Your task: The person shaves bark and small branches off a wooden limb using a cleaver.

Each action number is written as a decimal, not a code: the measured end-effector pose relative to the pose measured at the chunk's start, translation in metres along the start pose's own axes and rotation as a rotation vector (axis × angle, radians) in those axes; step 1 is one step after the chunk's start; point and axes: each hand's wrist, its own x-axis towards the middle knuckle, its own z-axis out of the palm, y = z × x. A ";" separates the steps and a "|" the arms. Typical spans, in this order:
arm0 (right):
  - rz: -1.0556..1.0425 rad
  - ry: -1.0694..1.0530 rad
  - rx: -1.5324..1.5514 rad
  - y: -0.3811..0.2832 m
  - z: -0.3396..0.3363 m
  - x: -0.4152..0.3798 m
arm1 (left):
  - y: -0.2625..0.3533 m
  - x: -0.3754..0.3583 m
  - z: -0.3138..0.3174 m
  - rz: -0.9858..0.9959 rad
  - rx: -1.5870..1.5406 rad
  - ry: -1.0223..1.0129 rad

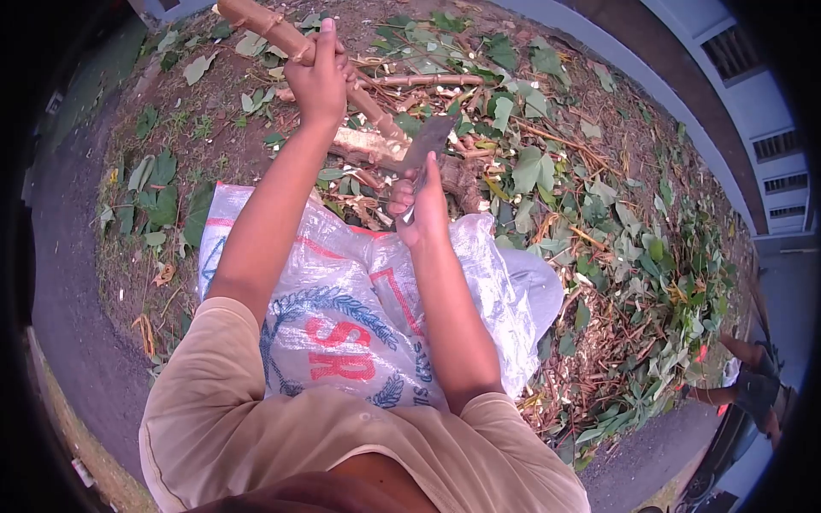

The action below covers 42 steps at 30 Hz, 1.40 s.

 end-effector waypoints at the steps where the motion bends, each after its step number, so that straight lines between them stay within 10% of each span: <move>1: -0.118 -0.063 -0.067 -0.014 0.009 -0.012 | -0.002 -0.001 -0.001 -0.016 -0.019 0.007; 7: -1.098 -0.057 -0.247 -0.029 0.051 -0.035 | -0.013 0.001 -0.004 -0.028 0.041 0.023; 9: -1.080 -0.065 -0.246 0.020 0.016 0.008 | -0.009 0.001 -0.002 -0.049 0.108 0.050; 12: 0.055 0.126 -0.296 0.062 -0.028 0.029 | -0.026 0.007 -0.004 0.064 0.306 0.121; 21: 0.272 -0.130 0.368 -0.002 -0.024 0.018 | -0.023 -0.008 -0.008 0.003 0.165 -0.029; 30: -1.123 -0.079 -0.256 0.010 0.034 -0.006 | -0.011 -0.006 -0.009 0.144 0.389 0.136; 33: -0.172 0.145 -0.514 0.071 -0.016 0.031 | -0.013 0.002 -0.005 0.073 0.319 0.139; 42: 0.151 -0.167 0.060 0.038 -0.012 0.020 | -0.006 0.033 -0.032 -0.023 0.571 -0.053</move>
